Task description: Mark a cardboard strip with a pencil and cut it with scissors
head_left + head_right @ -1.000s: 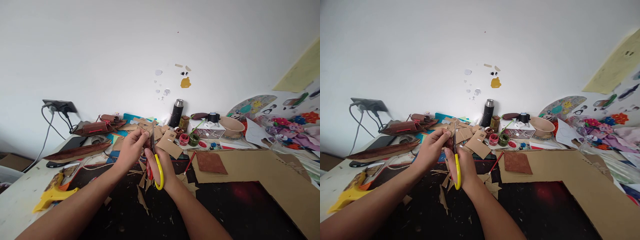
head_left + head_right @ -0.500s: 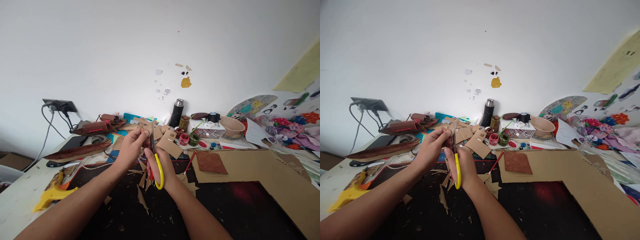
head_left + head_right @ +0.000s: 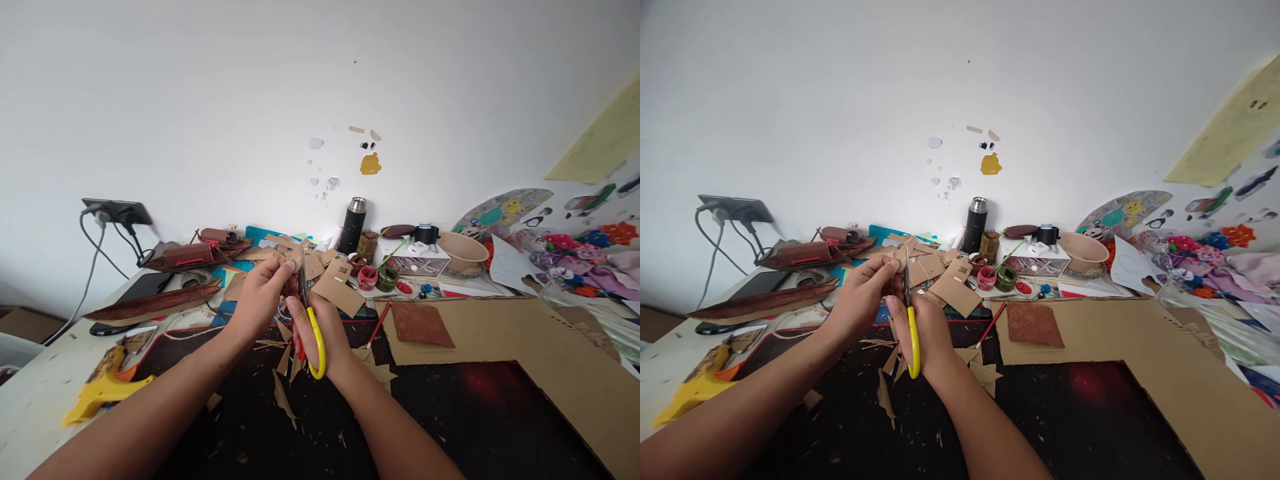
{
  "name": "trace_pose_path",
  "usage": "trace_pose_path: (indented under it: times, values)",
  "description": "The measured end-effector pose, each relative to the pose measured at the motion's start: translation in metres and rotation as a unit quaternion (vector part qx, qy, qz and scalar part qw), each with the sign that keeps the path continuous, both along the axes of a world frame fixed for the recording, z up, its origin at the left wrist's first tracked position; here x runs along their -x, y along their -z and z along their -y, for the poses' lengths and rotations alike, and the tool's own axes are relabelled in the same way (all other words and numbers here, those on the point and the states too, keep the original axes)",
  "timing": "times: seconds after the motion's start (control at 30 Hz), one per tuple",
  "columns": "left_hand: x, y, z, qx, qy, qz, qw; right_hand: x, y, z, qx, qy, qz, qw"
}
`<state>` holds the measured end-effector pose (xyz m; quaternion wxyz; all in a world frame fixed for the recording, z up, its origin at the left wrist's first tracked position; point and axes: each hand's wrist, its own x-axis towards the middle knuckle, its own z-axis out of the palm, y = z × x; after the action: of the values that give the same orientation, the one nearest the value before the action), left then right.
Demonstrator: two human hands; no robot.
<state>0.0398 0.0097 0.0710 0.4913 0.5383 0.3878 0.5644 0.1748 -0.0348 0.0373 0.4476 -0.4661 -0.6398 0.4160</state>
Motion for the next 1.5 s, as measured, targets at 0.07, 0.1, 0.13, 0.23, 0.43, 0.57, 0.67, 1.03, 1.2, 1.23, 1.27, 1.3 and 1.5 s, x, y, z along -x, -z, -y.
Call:
trace_pose_path:
  times: [0.07, 0.1, 0.13, 0.23, 0.43, 0.57, 0.67, 1.03, 1.2, 1.23, 1.27, 1.3, 1.5]
  values:
    - [-0.001, -0.001, 0.000, 0.003, -0.002, 0.003, 1.000, 0.000, -0.001, 0.000, -0.003, -0.003, 0.004, 1.000]
    - [-0.001, -0.001, 0.000, 0.004, -0.003, 0.004, 1.000, 0.000, -0.001, 0.000, -0.006, -0.004, 0.006, 1.000]
    - [-0.001, -0.001, 0.000, 0.005, -0.005, 0.005, 1.000, -0.001, -0.001, 0.000, -0.009, -0.005, 0.009, 1.000]
    - [-0.001, -0.001, 0.000, 0.002, -0.011, 0.005, 1.000, -0.001, -0.003, -0.001, -0.018, -0.008, 0.017, 1.000]
    - [0.000, 0.000, 0.000, -0.003, -0.011, -0.009, 1.000, -0.002, -0.003, -0.002, -0.020, -0.004, 0.041, 0.999]
    - [0.000, 0.002, 0.000, -0.007, -0.008, -0.011, 1.000, -0.002, -0.003, -0.002, -0.017, 0.003, 0.043, 0.999]
    - [0.000, 0.004, -0.002, -0.007, -0.005, -0.011, 1.000, -0.001, -0.003, -0.001, -0.010, 0.007, 0.037, 0.999]
    - [0.004, 0.002, -0.005, -0.009, -0.003, -0.036, 0.999, -0.001, -0.001, -0.001, -0.015, 0.004, 0.031, 0.999]
    - [0.004, -0.001, -0.004, -0.017, -0.008, -0.060, 0.998, -0.001, -0.001, -0.002, -0.022, 0.018, 0.051, 0.998]
    - [0.004, -0.002, -0.005, -0.020, -0.010, -0.066, 0.998, -0.002, -0.001, -0.002, -0.027, 0.021, 0.058, 0.998]
    - [0.005, -0.002, -0.005, -0.022, -0.010, -0.072, 0.997, -0.002, -0.001, -0.003, -0.035, 0.025, 0.065, 0.997]
    - [0.005, -0.002, -0.006, -0.024, -0.009, -0.078, 0.997, -0.002, -0.001, -0.003, -0.045, 0.029, 0.074, 0.996]
    - [0.012, -0.011, -0.008, -0.021, 0.007, -0.116, 0.993, -0.002, -0.002, -0.004, -0.076, 0.046, 0.112, 0.990]
